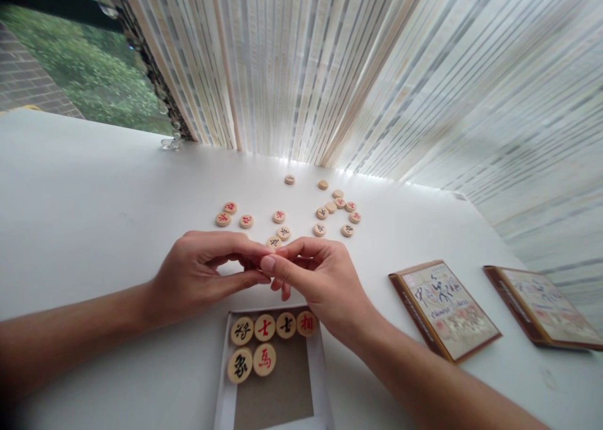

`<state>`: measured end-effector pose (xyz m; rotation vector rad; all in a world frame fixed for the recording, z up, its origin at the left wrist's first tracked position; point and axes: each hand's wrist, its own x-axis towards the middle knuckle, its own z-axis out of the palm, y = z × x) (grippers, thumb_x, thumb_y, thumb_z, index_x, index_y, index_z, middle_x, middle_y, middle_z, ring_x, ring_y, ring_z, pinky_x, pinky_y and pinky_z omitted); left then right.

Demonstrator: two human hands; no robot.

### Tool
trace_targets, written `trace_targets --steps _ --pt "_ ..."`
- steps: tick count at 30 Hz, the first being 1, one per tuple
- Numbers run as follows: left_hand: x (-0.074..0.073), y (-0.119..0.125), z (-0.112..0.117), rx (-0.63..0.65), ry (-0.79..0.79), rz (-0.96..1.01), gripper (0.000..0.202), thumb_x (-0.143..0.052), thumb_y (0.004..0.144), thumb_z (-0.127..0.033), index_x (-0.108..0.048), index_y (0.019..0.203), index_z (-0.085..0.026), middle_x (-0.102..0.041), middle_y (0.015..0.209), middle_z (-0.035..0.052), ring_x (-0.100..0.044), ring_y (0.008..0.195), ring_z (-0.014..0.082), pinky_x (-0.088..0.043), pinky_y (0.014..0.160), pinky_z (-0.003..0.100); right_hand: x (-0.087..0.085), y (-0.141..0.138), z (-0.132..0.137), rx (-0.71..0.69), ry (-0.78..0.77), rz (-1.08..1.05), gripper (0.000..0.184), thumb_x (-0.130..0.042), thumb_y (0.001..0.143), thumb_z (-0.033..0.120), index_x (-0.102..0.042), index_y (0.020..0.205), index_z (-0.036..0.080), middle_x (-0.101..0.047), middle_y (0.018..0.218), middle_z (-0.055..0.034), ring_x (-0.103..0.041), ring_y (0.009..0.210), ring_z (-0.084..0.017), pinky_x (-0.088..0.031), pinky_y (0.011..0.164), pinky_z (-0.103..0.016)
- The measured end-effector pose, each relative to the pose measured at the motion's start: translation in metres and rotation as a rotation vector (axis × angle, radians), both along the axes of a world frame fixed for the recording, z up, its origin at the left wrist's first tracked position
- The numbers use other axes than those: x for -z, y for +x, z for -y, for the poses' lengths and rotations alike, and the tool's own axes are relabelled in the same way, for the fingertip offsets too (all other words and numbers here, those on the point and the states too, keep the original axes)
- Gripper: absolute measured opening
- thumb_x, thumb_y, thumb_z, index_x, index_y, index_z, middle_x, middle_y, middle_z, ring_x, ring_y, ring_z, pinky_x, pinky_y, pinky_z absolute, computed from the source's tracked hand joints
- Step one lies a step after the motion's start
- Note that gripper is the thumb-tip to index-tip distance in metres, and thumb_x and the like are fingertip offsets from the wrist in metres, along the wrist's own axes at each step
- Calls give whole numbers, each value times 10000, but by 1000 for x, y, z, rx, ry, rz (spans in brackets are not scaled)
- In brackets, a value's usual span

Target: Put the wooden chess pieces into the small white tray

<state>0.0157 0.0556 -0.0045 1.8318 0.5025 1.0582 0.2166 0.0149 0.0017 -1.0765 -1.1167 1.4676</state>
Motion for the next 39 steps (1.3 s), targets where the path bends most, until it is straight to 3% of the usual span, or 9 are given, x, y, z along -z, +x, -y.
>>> trace_targets --steps 5,11,21,27,32,39 --pt "4 0 -2 -68 -39 32 194 -859 852 -107 -833 1043 -124 -840 901 71 -802 788 168 -675 760 228 0 3 -1 -48 29 -18 198 -892 867 381 -843 831 192 -747 657 -24 -635 567 -112 -519 544 -223" --pt "3 1 -2 -47 -101 109 202 -832 865 -73 -822 1061 -122 -848 931 62 -821 827 166 -690 807 223 -2 3 -3 -73 45 -80 129 -873 891 326 -868 958 215 -766 701 -21 -662 617 -110 -552 601 -221" --pt "3 0 -1 -70 -97 78 199 -855 858 -112 -839 1054 -144 -855 954 64 -827 846 187 -696 807 237 -3 -1 -1 -62 0 -95 271 -1004 696 230 -800 871 203 -761 692 7 -684 589 -120 -581 572 -229" --pt "3 0 1 -81 -17 21 188 -844 877 -134 -849 1064 -157 -850 919 60 -808 798 170 -678 759 219 -3 -1 -2 -45 -17 -31 346 -1047 615 311 -769 782 187 -738 667 9 -668 555 -123 -568 523 -235" --pt "0 0 1 -17 14 -12 162 -812 916 -134 -838 1075 -151 -840 858 50 -800 763 157 -669 752 220 -3 0 -2 -65 -3 -4 311 -1005 703 361 -759 759 179 -743 627 -5 -646 525 -115 -538 527 -230" --pt "0 0 1 33 -57 24 175 -795 926 -110 -820 1094 -151 -846 889 52 -819 810 173 -676 798 245 -3 2 0 -88 30 14 281 -918 830 410 -761 798 179 -732 646 -10 -637 565 -119 -527 560 -243"
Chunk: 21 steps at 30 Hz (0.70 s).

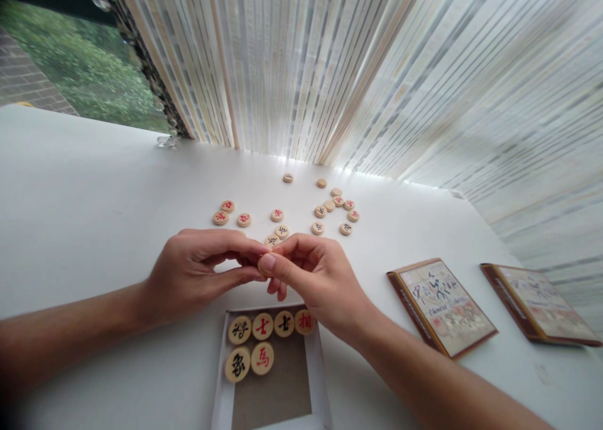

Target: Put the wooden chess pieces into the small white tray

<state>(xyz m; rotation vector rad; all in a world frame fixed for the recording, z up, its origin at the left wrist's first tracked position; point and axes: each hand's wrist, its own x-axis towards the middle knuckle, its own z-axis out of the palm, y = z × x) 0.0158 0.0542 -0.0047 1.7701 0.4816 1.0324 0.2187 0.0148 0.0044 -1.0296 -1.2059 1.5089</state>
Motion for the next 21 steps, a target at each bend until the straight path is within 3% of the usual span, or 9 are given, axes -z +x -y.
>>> trace_targets --steps 6,12,21 --pt "1 -1 1 -57 43 -18 178 -824 896 -112 -829 1068 -157 -842 892 47 -802 794 158 -667 767 222 -2 -3 0 17 -38 -23 337 -1016 679 344 -727 761 192 -707 638 18 -638 555 -121 -533 531 -238" --pt "0 -1 1 -7 -12 9 176 -790 925 -98 -819 1090 -153 -844 895 45 -816 827 162 -667 811 233 0 2 0 -28 8 -18 216 -902 858 352 -773 835 180 -737 672 -7 -635 588 -113 -528 586 -237" --pt "3 -1 -1 -91 -11 15 210 -838 861 -80 -830 1063 -140 -847 958 58 -815 857 171 -670 800 218 -2 5 -1 -67 -23 -67 193 -918 841 321 -809 919 181 -765 706 -20 -682 617 -126 -580 633 -252"
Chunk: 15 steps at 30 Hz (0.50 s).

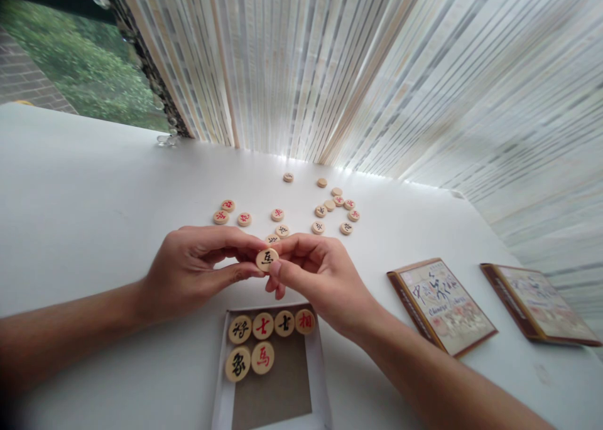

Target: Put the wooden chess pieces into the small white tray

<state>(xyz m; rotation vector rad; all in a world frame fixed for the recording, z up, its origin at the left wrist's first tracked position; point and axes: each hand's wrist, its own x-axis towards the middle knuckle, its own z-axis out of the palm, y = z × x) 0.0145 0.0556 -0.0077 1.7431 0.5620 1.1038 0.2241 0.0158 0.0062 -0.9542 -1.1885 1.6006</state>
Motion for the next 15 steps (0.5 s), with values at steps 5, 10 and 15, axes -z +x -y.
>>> trace_targets --steps 5,10,15 --pt "1 0 0 -8 22 -2 217 -842 858 -80 -829 1069 -131 -842 950 57 -806 844 158 -664 799 201 0 -2 1 5 -17 -36 206 -953 791 262 -800 901 178 -759 710 -9 -694 617 -118 -592 616 -228" --pt "3 0 -1 26 95 -5 220 -831 873 -78 -825 1089 -123 -839 926 51 -797 810 140 -656 785 188 0 -5 1 26 -44 -42 273 -1007 681 172 -766 811 171 -744 695 9 -682 603 -101 -570 561 -179" --pt "3 -1 -1 12 91 -17 212 -838 871 -88 -827 1077 -135 -835 917 45 -794 805 140 -656 778 191 0 -4 0 14 -24 -39 233 -988 723 180 -785 837 163 -746 693 7 -686 605 -90 -571 574 -161"
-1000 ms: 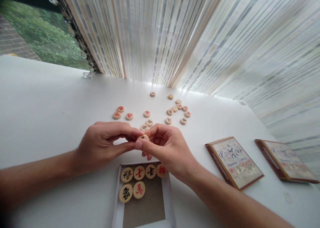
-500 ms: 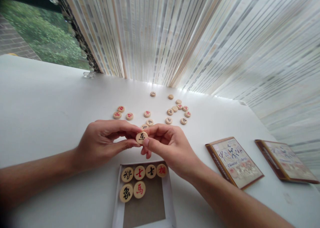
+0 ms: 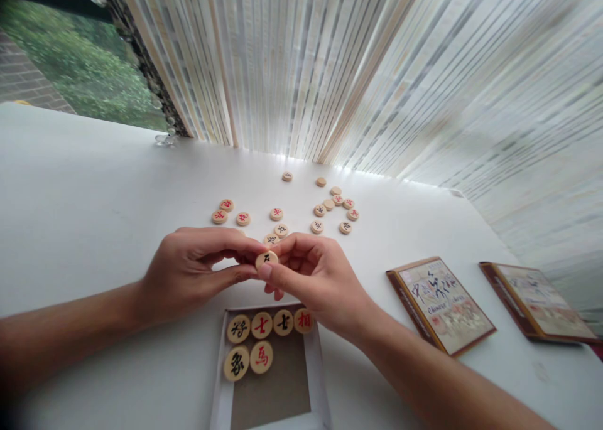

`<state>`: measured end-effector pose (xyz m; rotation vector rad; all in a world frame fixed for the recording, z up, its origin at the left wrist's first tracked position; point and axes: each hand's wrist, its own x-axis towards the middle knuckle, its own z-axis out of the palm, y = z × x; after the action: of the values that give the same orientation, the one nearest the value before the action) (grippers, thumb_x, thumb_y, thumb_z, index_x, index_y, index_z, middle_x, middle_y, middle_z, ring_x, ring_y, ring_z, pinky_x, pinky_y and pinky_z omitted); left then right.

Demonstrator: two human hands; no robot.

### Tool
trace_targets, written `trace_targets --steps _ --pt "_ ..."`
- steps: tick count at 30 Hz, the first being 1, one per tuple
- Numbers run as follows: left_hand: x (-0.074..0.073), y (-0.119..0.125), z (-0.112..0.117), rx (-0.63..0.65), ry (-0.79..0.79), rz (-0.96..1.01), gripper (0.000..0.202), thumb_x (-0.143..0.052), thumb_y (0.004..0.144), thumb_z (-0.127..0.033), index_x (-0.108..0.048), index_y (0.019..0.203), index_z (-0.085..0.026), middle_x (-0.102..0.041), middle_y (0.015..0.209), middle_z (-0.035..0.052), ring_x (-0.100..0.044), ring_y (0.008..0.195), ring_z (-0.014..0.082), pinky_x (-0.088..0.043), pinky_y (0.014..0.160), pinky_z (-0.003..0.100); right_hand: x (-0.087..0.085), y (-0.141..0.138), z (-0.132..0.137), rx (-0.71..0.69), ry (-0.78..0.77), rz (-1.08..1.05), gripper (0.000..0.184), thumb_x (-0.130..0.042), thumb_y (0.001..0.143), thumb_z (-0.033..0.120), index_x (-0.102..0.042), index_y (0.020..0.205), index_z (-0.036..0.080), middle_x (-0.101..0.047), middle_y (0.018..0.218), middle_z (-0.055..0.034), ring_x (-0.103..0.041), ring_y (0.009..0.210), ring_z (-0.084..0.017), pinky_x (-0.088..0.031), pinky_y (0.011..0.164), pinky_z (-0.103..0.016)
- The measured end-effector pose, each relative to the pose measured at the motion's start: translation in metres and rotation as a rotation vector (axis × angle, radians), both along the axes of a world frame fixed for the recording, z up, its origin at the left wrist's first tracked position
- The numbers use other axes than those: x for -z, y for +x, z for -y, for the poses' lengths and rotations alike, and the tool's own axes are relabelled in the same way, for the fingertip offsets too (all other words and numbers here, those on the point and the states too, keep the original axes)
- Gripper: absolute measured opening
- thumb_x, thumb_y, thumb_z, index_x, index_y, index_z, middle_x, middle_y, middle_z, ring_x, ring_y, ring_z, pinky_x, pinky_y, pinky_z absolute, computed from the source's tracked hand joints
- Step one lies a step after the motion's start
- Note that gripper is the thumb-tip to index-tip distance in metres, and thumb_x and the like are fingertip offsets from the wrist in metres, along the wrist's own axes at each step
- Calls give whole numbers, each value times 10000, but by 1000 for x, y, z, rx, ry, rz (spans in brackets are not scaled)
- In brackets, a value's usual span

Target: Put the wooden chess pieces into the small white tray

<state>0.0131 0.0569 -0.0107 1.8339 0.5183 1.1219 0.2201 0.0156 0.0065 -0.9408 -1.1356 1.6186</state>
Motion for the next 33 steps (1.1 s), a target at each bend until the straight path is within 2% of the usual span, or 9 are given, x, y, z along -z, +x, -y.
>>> trace_targets --steps 8,13,17,23,29,33 --pt "0 0 -1 18 -14 20 230 -815 877 -66 -814 1093 -145 -823 950 55 -790 820 152 -668 784 224 2 4 0 -37 57 -17 147 -930 824 203 -811 903 169 -768 728 1 -716 633 -84 -602 626 -162" --pt "1 -1 -2 57 38 5 228 -822 879 -89 -801 1100 -136 -793 898 53 -745 773 139 -650 727 232 4 2 0 2 92 36 128 -923 832 200 -798 843 174 -779 699 -1 -710 610 -80 -598 606 -155" --pt "1 -1 -2 86 23 29 204 -810 887 -86 -786 1084 -131 -788 906 49 -737 773 122 -641 726 217 2 0 1 30 141 81 118 -933 814 195 -826 860 172 -789 714 -6 -709 609 -77 -601 598 -142" --pt "3 2 -1 2 -24 56 224 -825 864 -84 -785 1076 -143 -796 943 42 -744 778 115 -655 751 208 2 -1 2 79 218 112 175 -938 796 171 -860 948 207 -803 742 -1 -737 653 -83 -628 637 -134" --pt "3 4 0 -55 -71 74 257 -829 836 -56 -778 1071 -149 -806 952 26 -748 771 101 -657 758 186 7 1 4 175 360 225 259 -904 819 140 -833 1056 213 -827 894 -29 -772 748 -116 -657 697 -184" --pt "1 4 0 -61 -97 80 254 -838 826 -62 -782 1060 -143 -811 944 28 -752 766 101 -659 757 181 11 3 7 225 520 322 298 -819 886 98 -795 1146 241 -819 1038 -41 -779 832 -138 -675 770 -245"
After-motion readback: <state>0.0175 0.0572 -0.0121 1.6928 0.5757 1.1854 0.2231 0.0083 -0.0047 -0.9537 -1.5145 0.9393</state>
